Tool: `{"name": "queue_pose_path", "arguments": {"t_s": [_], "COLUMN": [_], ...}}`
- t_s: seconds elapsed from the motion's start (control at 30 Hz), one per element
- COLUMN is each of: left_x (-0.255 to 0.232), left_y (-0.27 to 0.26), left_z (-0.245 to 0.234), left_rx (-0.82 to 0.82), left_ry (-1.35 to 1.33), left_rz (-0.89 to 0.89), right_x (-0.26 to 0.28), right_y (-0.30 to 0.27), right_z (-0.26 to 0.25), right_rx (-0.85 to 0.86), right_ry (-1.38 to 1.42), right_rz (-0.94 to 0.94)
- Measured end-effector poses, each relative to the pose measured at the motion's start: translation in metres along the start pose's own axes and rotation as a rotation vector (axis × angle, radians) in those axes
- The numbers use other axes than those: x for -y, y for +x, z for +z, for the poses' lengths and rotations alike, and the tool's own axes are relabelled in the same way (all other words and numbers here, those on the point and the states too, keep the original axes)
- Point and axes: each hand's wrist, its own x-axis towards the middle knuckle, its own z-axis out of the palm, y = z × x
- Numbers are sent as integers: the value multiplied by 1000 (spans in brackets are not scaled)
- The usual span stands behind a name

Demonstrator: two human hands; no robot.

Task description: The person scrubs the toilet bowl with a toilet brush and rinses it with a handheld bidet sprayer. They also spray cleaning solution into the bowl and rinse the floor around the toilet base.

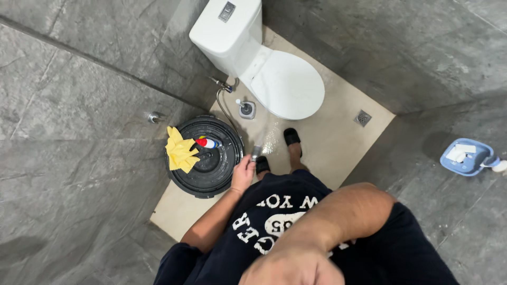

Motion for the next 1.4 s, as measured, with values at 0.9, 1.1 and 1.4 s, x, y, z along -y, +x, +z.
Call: {"name": "queue_pose_path", "arguments": {"t_s": [0.9,1.1,1.4], "left_x": [5,-10,-19], "left_y": [154,172,185], "left_z": [136,153,179], "left_rx": [299,460,497], "left_ry": [275,-54,275], "left_rz": [-362,-792,-286], "right_x": [-133,-153,-117], "right_y": [-576,-577,-565], "right_z": [-23,-22,37], "right_rx": [-1497,-1483,-1129], "right_ry": [-299,-221,-111], "right_rz": [1464,1499,2035]}}
